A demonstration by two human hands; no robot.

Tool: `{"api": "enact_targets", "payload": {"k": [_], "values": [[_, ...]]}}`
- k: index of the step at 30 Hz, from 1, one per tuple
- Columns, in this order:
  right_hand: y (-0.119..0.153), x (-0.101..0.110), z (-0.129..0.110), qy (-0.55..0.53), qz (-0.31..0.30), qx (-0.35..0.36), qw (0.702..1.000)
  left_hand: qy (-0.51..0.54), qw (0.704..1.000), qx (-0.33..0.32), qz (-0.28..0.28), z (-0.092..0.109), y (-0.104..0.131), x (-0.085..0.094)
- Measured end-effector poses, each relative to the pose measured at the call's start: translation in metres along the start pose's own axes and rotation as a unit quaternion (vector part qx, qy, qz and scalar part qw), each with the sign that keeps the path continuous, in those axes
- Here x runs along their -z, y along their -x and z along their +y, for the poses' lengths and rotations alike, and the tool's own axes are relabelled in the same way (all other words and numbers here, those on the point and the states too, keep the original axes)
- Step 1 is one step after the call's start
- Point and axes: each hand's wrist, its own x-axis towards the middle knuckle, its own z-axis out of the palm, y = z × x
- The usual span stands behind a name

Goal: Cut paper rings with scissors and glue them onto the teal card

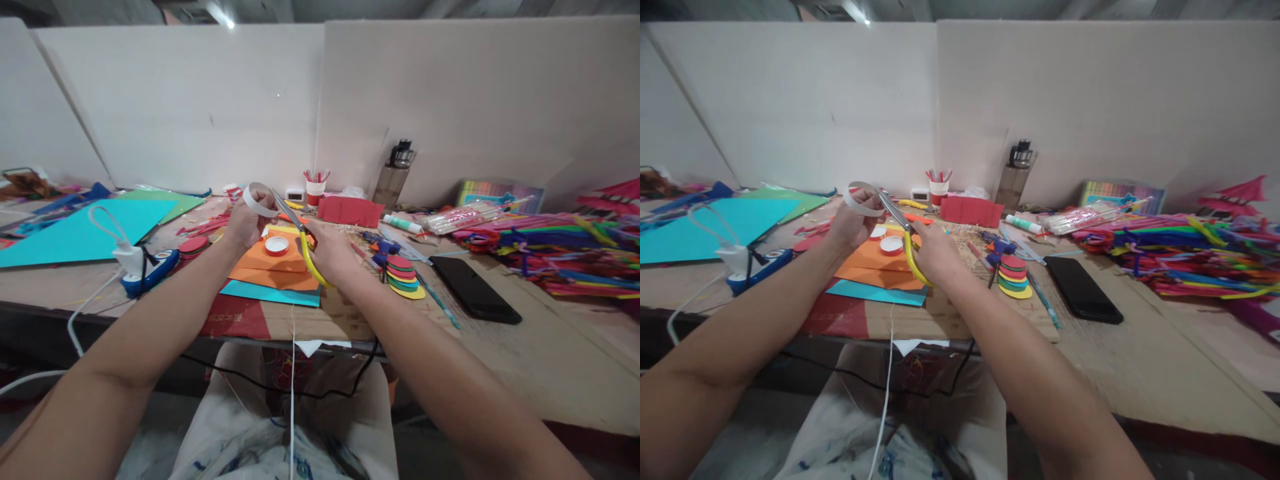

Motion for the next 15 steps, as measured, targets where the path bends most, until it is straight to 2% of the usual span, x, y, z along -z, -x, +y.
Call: {"api": "enact_targets", "payload": {"k": [5, 15], "values": [[-0.0011, -0.0012, 0.0012, 0.002, 0.0, -0.001, 1.0, 0.013, 0.999, 0.0, -0.031, -0.0012, -0.0002, 0.0031], [-0.0021, 0.0018, -0.0005, 0.008, -0.023, -0.011, 1.0, 0.01, 0.999, 0.026, -0.017, 0.0073, 0.0025, -0.0052]]}}
